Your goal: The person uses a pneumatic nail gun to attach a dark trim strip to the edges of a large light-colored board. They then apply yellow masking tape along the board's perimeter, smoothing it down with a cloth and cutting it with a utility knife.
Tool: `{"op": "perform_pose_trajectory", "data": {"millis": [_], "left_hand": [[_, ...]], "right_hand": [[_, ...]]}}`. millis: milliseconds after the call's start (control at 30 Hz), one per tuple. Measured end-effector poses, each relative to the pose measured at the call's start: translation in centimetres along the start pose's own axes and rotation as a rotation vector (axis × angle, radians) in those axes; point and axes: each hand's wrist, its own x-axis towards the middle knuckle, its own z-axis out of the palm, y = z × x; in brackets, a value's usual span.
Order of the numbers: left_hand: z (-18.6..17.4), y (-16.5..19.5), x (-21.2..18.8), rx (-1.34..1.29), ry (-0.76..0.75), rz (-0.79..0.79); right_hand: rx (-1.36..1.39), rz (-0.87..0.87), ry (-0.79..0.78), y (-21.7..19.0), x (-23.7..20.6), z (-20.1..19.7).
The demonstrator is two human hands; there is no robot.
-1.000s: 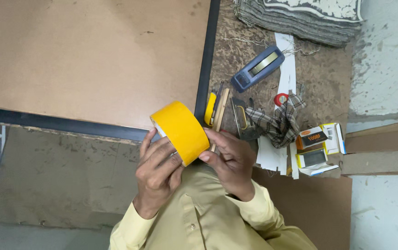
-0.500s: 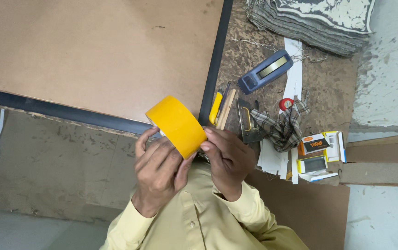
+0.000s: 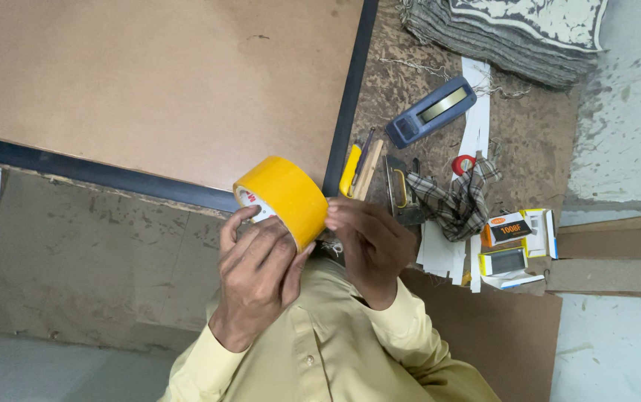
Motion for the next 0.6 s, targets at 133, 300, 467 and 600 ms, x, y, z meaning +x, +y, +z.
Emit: {"op": "perform_pose_trajectory", "data": {"millis": [133, 300, 467, 600], "left_hand": [[-0.2, -0.2, -0.3, 0.016, -0.009, 0.011], [-0.6, -0.4, -0.4, 0.057, -0.041, 0.040], [-0.4, -0.2, -0.5, -0.048, -0.047, -0.014], [-0.2, -0.2, -0.4, -0.091, -0.030, -0.022]], "right_hand": [[0.051, 0.100, -0.043, -0.2, 0.3, 0.3], [0.011, 0.067, -0.066, 0.4, -0.2, 0.8], [-0.079, -0.158, 0.049, 2.4, -1.0, 2.3], [-0.032, -0.228, 0.155, 2.9, -1.5, 3.0]]}}
